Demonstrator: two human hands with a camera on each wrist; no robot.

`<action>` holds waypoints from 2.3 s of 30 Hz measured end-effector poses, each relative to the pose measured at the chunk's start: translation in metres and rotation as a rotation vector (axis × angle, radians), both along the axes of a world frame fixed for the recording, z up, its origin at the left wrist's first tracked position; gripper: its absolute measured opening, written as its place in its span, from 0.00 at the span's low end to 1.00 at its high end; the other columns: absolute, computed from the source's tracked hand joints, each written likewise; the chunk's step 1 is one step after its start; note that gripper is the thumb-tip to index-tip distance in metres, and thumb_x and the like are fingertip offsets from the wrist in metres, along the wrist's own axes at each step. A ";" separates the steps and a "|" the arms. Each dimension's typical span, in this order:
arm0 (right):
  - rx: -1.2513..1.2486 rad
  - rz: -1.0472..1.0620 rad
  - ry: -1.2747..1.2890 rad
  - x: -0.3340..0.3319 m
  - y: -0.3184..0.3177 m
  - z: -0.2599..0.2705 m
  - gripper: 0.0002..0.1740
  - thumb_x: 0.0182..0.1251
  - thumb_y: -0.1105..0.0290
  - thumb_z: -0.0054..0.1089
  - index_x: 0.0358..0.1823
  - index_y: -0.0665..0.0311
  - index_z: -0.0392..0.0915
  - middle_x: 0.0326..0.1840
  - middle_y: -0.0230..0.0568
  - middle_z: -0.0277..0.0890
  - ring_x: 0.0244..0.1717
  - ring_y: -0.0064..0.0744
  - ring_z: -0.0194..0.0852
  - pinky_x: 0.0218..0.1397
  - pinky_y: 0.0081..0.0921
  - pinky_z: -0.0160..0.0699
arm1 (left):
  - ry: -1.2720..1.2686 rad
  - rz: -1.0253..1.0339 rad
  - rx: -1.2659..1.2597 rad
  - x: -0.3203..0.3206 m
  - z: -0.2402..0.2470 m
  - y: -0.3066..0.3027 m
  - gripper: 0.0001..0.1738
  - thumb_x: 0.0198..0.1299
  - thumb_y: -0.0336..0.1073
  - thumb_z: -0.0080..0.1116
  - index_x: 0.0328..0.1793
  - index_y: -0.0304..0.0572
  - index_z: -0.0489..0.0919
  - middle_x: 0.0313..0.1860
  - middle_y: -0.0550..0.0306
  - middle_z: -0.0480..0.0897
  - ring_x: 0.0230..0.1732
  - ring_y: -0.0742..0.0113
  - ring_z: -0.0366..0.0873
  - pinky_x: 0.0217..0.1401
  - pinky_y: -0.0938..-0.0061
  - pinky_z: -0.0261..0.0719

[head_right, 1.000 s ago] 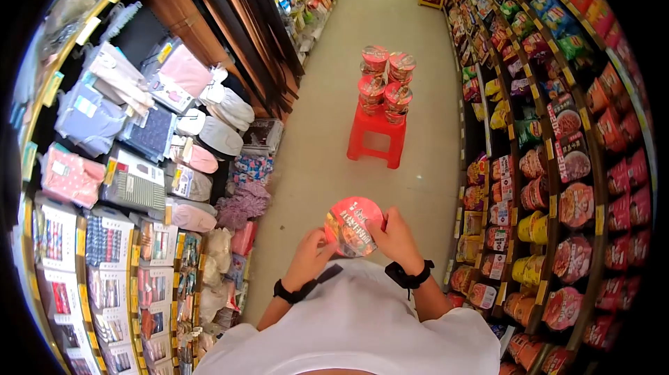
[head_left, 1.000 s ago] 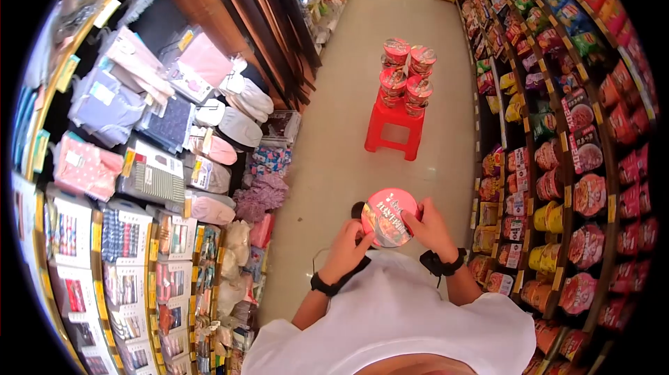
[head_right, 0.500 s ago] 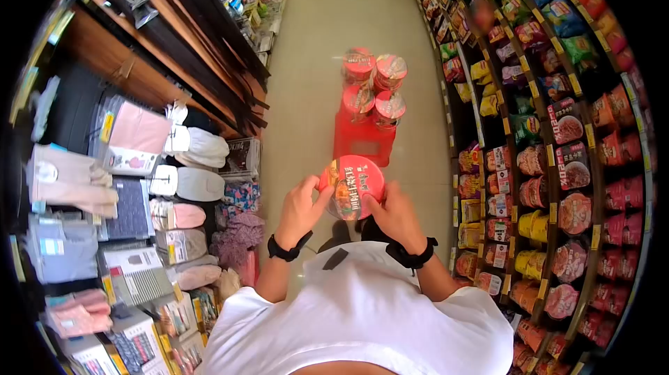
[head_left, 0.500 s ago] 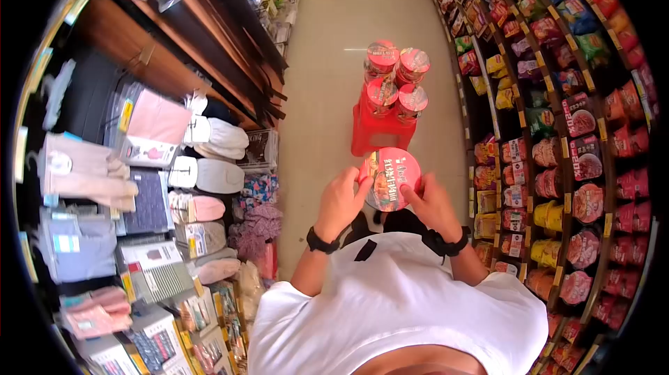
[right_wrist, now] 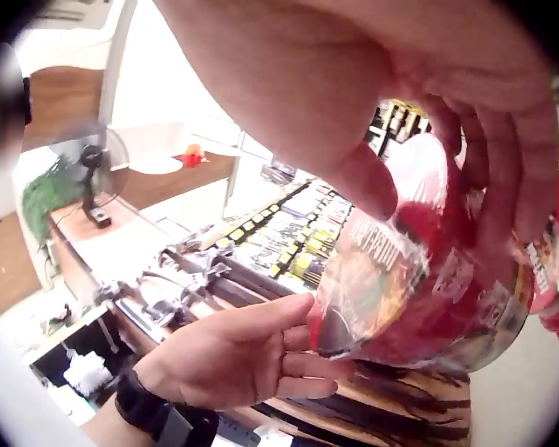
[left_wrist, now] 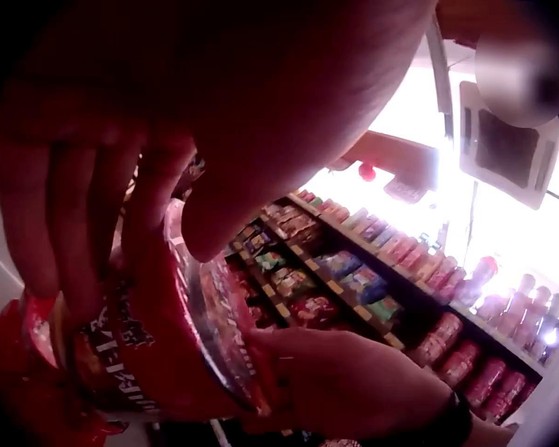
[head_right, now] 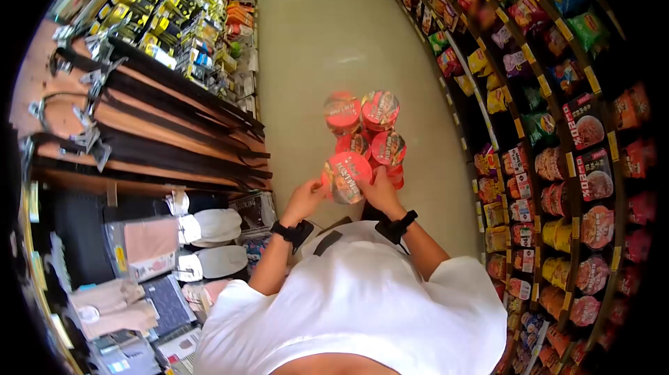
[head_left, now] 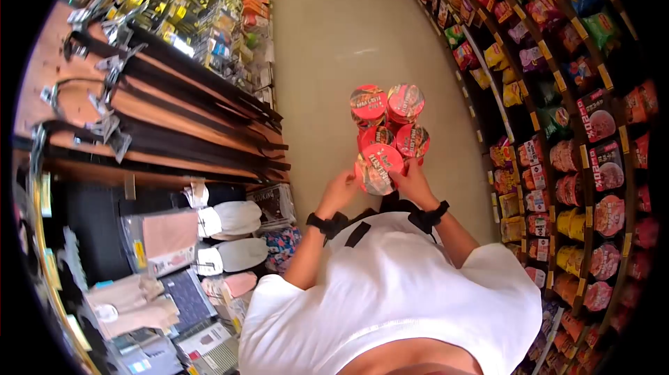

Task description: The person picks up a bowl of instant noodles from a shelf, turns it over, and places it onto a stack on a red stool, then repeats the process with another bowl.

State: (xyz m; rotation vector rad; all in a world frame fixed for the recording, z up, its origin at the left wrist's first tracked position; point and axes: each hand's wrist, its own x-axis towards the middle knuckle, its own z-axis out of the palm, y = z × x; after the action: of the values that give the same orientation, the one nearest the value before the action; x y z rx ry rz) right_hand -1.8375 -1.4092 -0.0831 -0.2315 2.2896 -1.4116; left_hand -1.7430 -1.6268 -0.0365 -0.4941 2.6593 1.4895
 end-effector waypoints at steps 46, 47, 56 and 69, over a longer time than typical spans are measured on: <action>0.093 -1.017 -0.061 0.211 -0.012 -0.109 0.23 0.64 0.64 0.64 0.55 0.71 0.76 0.45 0.46 0.82 0.47 0.36 0.81 0.48 0.30 0.80 | -0.222 -1.219 -0.099 -0.097 -0.132 -0.013 0.22 0.66 0.45 0.58 0.53 0.32 0.82 0.49 0.36 0.85 0.53 0.45 0.83 0.56 0.60 0.78; 0.077 -1.063 -0.043 0.229 -0.006 -0.099 0.23 0.64 0.64 0.64 0.55 0.71 0.76 0.45 0.46 0.82 0.47 0.36 0.81 0.48 0.30 0.80 | -0.202 -1.280 -0.116 -0.079 -0.135 0.008 0.22 0.67 0.46 0.57 0.55 0.33 0.82 0.49 0.36 0.85 0.53 0.45 0.83 0.56 0.60 0.78; -0.189 -1.315 0.037 0.424 0.016 -0.006 0.28 0.62 0.63 0.67 0.61 0.69 0.72 0.51 0.46 0.82 0.49 0.39 0.81 0.54 0.32 0.79 | -0.283 -2.118 0.080 0.133 -0.065 0.206 0.20 0.71 0.41 0.52 0.59 0.33 0.77 0.50 0.39 0.85 0.50 0.46 0.84 0.53 0.62 0.80; -0.532 -1.600 0.064 0.501 0.115 0.011 0.35 0.64 0.65 0.68 0.69 0.71 0.65 0.61 0.50 0.76 0.52 0.34 0.80 0.55 0.30 0.79 | -0.389 -2.385 -0.200 0.190 -0.087 0.379 0.18 0.66 0.37 0.61 0.57 0.32 0.78 0.46 0.44 0.86 0.46 0.55 0.85 0.50 0.66 0.81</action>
State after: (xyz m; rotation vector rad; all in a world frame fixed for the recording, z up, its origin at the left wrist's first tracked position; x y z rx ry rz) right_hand -1.3363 -1.2944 -0.0720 1.7628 1.8789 -2.6069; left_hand -1.5532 -1.2480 -0.1235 1.5545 1.1323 0.1262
